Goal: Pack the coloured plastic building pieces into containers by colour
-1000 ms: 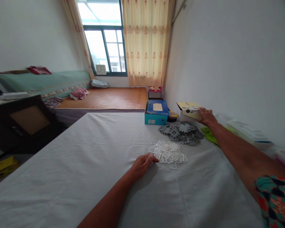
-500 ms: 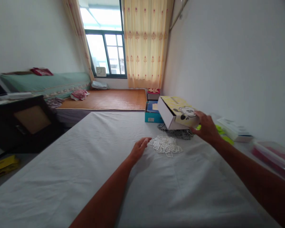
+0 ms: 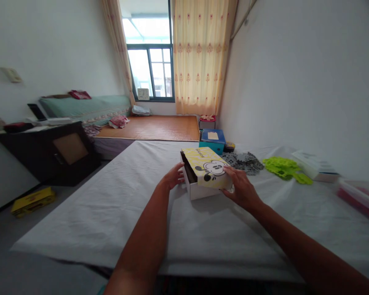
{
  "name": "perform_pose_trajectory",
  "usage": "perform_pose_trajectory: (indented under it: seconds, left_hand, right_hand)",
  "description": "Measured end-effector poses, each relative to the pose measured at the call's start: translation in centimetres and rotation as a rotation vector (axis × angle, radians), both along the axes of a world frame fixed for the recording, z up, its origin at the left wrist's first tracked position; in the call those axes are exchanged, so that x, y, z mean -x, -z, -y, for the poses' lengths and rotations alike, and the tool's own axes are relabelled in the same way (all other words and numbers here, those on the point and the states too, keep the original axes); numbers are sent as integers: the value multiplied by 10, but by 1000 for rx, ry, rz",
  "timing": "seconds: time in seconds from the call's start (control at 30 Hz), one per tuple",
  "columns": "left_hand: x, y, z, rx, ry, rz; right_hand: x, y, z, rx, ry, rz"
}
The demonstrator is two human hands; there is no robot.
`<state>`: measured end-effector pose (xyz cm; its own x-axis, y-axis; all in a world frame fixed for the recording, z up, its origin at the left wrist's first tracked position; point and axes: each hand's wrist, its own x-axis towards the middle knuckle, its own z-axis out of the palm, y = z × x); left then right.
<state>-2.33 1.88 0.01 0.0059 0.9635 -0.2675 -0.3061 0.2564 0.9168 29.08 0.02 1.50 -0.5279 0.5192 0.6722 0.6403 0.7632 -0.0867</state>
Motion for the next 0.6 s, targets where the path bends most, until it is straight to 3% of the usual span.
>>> perform_pose_trajectory:
  seconds: [0.2, 0.33, 0.5, 0.6]
  left_hand:
    - [3, 0, 1, -10, 10, 129]
    - [10, 2, 1, -41, -38, 170]
    - [24, 0, 0, -37, -76, 163]
    - [40, -10, 10, -166, -97, 282]
  right_hand:
    - [-6, -42, -17, 87, 78, -211]
    - [-5, -59, -27, 174, 140, -409]
    - [-9, -74, -45, 50, 202, -558]
    - [-1, -79, -64, -26, 202, -490]
